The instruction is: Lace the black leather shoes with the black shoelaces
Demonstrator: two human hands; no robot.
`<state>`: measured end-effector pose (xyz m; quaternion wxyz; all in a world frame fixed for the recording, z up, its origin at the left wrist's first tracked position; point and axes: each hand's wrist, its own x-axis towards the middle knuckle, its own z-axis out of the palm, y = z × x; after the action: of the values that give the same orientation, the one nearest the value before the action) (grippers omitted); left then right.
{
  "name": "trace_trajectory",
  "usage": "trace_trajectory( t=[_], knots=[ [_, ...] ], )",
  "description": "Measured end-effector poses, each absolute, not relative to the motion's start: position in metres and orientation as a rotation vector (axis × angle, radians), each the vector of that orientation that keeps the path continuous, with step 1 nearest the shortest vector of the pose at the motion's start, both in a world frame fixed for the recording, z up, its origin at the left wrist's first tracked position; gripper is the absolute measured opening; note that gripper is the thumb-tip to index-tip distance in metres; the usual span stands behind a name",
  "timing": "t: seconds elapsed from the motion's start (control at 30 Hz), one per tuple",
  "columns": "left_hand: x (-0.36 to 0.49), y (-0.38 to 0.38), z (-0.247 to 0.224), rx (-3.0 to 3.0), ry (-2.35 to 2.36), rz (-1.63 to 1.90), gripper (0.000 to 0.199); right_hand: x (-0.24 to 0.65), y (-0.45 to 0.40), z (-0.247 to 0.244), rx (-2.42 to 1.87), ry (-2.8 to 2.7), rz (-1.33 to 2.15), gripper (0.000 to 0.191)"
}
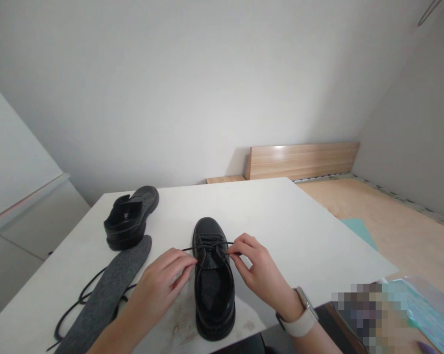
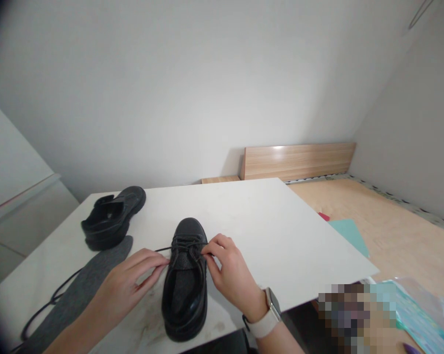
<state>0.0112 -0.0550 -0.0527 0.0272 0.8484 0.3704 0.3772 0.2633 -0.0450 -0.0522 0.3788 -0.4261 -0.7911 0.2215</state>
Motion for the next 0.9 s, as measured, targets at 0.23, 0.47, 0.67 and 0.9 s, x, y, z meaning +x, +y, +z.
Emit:
trace_trajectory(
  t=[0.23, 0.47, 0.67, 0.9],
  knots=[
    [0.015, -0.051, -0.054, 2.684, 1.214, 1.193, 0.016, 0.261, -0.046, -0.049, -1.048, -2.031, 0.502, 0.017],
    [0.021, -0.048, -0.046, 2.8, 1.24, 1.17, 0.019, 0.251, -0.045, -0.036, -1.02, -2.224, 0.182, 0.019],
    [0.024, -0.052, -0.046, 2.801, 1.303, 1.148, 0.023, 0.244, -0.047, -0.031, -1.047, -2.328, -0.051, 0.02],
    [0.033, -0.062, -0.053, 2.684, 1.374, 1.133, 0.023, 0.242, -0.053, -0.035, -1.127, -2.331, 0.214, 0.024]
  ],
)
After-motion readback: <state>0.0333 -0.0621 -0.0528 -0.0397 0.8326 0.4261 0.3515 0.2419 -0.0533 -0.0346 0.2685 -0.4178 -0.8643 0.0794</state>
